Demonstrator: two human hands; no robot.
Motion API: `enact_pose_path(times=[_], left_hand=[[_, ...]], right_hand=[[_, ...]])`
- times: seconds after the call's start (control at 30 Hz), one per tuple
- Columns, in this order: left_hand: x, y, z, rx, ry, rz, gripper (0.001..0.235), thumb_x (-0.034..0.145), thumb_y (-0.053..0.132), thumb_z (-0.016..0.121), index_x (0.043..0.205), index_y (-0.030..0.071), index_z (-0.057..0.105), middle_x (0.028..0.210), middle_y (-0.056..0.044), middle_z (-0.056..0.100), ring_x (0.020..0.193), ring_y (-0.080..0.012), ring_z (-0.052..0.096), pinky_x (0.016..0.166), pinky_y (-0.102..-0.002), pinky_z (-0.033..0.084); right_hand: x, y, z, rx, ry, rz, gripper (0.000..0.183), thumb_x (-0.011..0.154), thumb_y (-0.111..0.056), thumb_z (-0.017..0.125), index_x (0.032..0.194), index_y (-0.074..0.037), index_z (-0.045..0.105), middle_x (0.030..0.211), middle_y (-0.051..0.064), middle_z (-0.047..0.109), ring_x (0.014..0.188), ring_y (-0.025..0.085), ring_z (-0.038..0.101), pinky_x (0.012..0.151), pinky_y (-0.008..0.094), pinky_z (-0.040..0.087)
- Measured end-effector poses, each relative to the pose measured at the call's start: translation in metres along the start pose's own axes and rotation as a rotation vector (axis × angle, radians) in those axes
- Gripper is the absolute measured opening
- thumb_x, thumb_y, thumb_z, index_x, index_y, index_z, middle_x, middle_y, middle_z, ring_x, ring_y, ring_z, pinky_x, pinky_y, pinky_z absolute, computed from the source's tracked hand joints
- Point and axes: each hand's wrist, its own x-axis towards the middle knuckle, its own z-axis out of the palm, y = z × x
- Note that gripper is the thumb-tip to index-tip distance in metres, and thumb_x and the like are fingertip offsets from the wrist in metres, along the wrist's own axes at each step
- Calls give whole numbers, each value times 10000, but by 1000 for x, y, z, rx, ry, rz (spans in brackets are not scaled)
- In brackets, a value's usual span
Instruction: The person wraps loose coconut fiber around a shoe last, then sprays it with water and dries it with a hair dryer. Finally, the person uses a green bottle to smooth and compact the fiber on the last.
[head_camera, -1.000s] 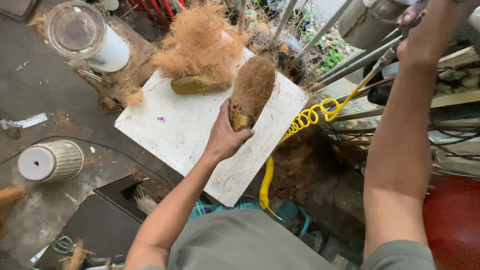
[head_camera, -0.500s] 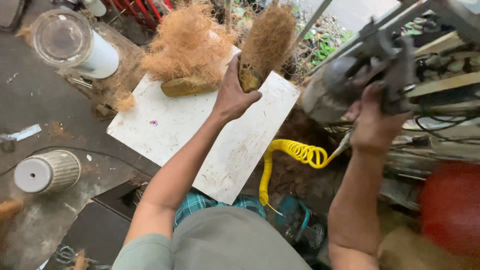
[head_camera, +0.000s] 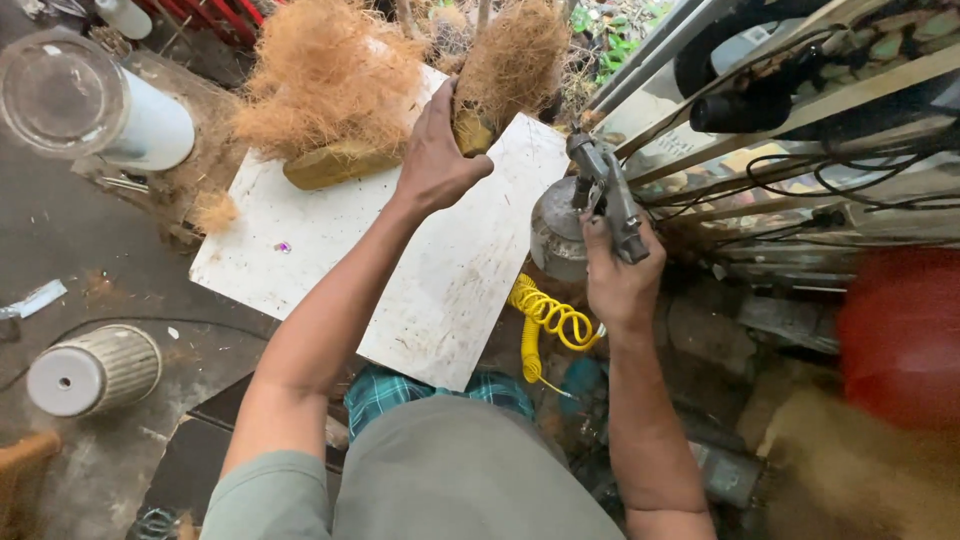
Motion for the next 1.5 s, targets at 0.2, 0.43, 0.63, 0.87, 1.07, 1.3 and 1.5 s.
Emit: enact_pose_path(times=[0.2, 0.43, 0.63, 0.87, 1.07, 1.3, 1.5], left_hand=[[-3, -3, 0, -19, 17, 16, 968, 678, 321, 639, 1507, 73, 204, 1307, -198, 512, 1114, -310, 533, 908, -471, 509], [-4, -20, 2, 44, 74, 77, 998, 673, 357, 633, 1518, 78, 183, 1391, -209, 480, 1190, -331, 500, 992, -520, 456], [-3, -25, 3, 64, 95, 111, 986, 685, 357, 648, 1520, 96, 193, 1408, -199, 496, 1223, -332, 518, 1053, -555, 413], [-4, -30, 7, 82, 95, 125, 971, 680, 350, 647, 1509, 103, 206, 1302, -170, 532, 1133, -295, 524, 1015, -518, 443], [-6, -29, 6, 122, 79, 113, 987, 667, 362, 633, 1515, 83, 213, 1225, -152, 537, 1048, -265, 503, 962, -465, 443], [-4, -37, 12, 208, 81, 193, 986, 666, 375, 634, 1510, 64, 229, 1307, -187, 536, 1145, -310, 513, 1038, -526, 397], [-2, -42, 16, 294, 86, 233, 984, 659, 348, 653, 1506, 72, 233, 1276, -169, 551, 1119, -285, 518, 1034, -495, 407]], right_hand=[[2, 6, 7, 6, 89, 92, 385, 918, -370, 668, 1140, -57, 665, 920, 33, 750, 645, 79, 614, 545, 247, 511], [3, -5, 8, 8, 41, 110, 386, 939, -313, 656, 1229, -60, 623, 942, 51, 753, 625, 79, 607, 513, 236, 491], [4, -3, 11, -46, -52, 42, 337, 957, -382, 632, 1128, -93, 631, 654, -6, 581, 539, 83, 499, 492, 275, 405], [7, -3, 12, -75, -68, 82, 394, 924, -452, 625, 1063, -83, 645, 766, 24, 693, 557, 102, 586, 490, 269, 468], [16, -1, 10, -70, -19, 128, 353, 929, -452, 638, 977, -102, 634, 644, 14, 603, 491, 104, 515, 433, 294, 405], [30, -6, 7, -24, -2, 137, 326, 942, -401, 650, 992, -80, 628, 764, 42, 665, 503, 90, 510, 430, 256, 403], [37, -10, 7, -38, 27, 157, 294, 937, -386, 667, 978, -98, 628, 779, 21, 671, 521, 85, 509, 450, 255, 419]])
